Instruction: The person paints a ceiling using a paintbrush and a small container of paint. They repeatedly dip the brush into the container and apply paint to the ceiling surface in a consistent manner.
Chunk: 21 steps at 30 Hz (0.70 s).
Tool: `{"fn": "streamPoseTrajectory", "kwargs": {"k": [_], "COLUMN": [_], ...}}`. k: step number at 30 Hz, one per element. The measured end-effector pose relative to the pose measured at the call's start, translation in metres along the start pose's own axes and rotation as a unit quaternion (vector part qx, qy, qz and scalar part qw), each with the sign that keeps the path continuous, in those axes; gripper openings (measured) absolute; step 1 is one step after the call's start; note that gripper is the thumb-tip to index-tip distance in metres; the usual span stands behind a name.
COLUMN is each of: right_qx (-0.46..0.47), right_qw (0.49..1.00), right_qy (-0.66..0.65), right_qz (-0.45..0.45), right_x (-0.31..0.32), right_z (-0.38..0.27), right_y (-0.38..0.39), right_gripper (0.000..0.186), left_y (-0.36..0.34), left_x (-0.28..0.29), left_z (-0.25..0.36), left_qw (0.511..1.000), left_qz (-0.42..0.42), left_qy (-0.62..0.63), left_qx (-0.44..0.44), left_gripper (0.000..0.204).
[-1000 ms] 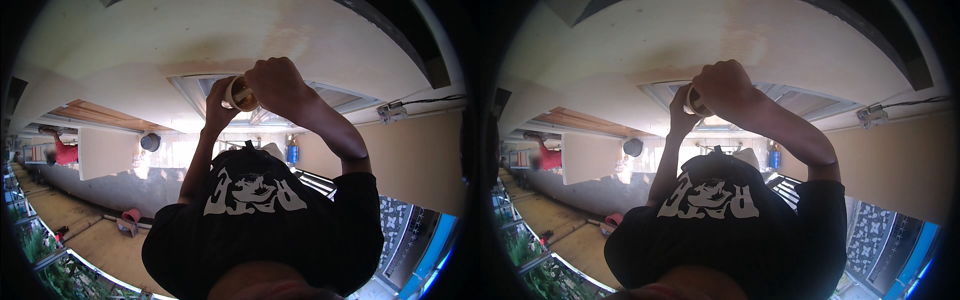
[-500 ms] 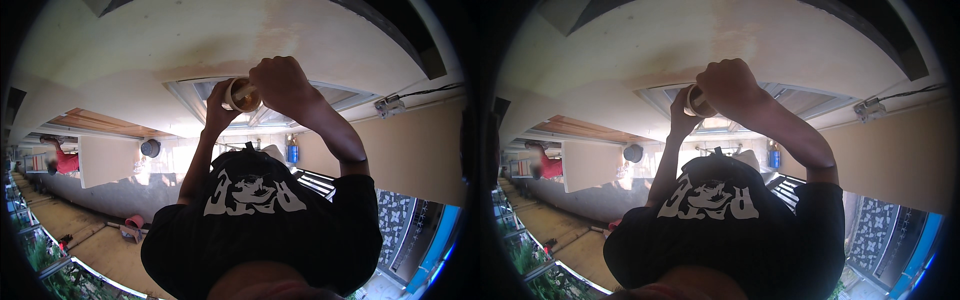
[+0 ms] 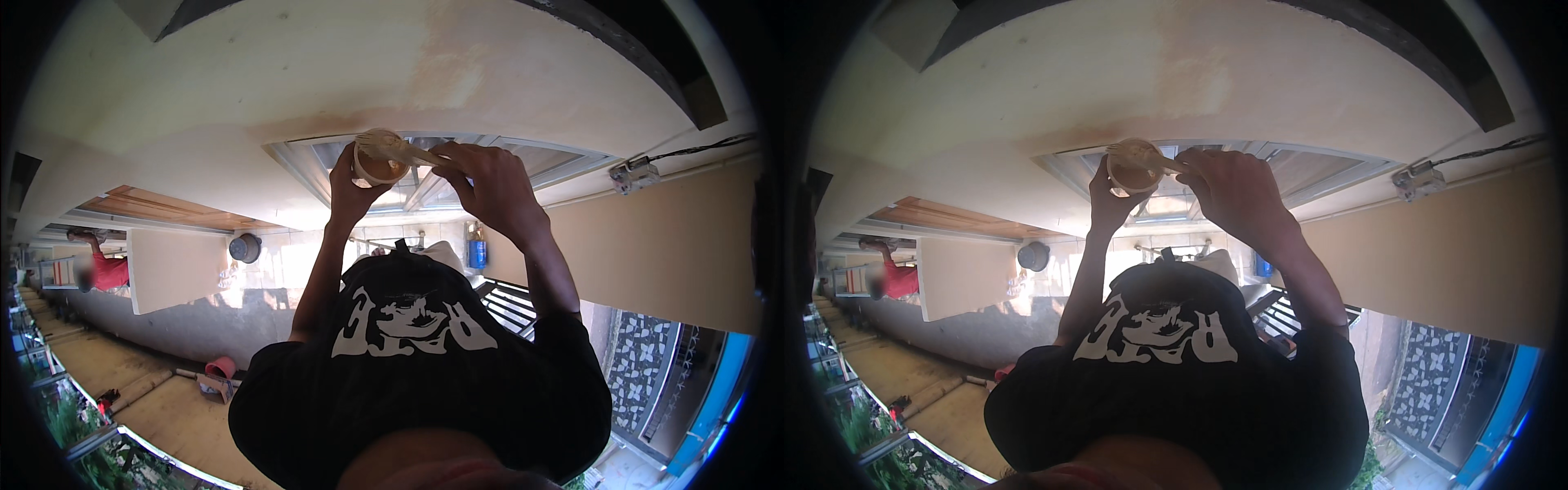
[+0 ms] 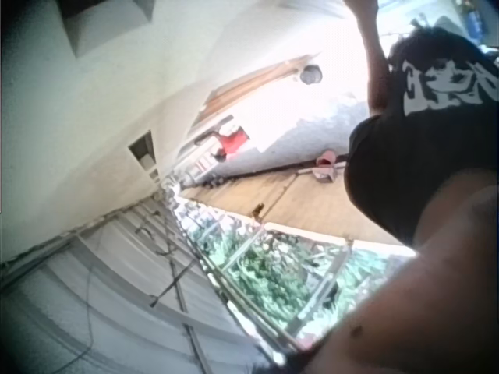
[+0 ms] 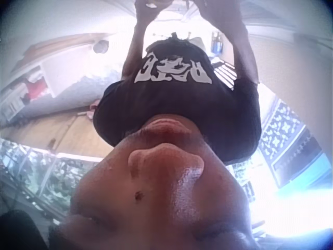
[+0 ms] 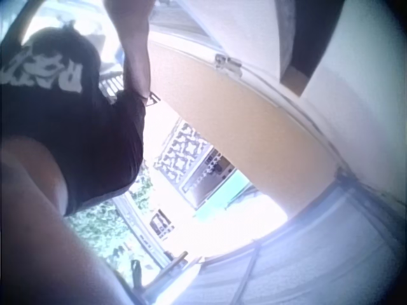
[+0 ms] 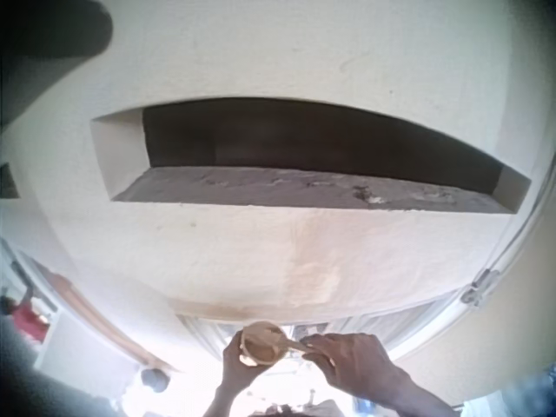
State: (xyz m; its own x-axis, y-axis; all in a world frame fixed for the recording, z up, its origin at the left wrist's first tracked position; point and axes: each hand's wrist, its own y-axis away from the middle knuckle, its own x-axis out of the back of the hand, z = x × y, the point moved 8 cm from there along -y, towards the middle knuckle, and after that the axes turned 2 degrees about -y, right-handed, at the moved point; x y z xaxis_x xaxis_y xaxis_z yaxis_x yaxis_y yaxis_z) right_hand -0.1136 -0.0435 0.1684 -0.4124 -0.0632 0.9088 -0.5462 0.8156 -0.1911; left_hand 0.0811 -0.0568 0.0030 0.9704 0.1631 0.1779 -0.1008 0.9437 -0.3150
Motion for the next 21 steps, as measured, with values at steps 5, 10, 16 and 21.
{"fn": "streamPoseTrajectory", "kwargs": {"k": [5, 10, 16, 21], "right_qx": [-0.149, -0.173, -0.113, -0.211], "right_qw": [0.924, 0.769, 0.792, 0.754], "right_qy": [-0.346, -0.579, -0.538, -0.585], "right_qz": [0.062, 0.206, 0.264, 0.209], "right_x": [-0.043, -0.033, -0.002, -0.117], "right_z": [0.038, 0.031, 0.009, 0.047], "right_y": [0.035, 0.042, -0.007, 0.013], "right_gripper": [0.02, 0.021, 0.035, 0.032], "left_y": [-0.006, -0.013, -0.012, -0.006], "left_x": [-0.005, -0.011, -0.014, -0.008], "left_z": [0.007, 0.022, 0.017, 0.015], "left_qw": [1.0, 0.998, 0.999, 0.998], "left_qz": [-0.005, -0.011, -0.047, -0.037], "left_qy": [-0.013, -0.034, 0.001, -0.052], "left_qx": [-0.005, -0.045, 0.003, -0.001], "left_gripper": [0.082, 0.082, 0.08, 0.079]}}
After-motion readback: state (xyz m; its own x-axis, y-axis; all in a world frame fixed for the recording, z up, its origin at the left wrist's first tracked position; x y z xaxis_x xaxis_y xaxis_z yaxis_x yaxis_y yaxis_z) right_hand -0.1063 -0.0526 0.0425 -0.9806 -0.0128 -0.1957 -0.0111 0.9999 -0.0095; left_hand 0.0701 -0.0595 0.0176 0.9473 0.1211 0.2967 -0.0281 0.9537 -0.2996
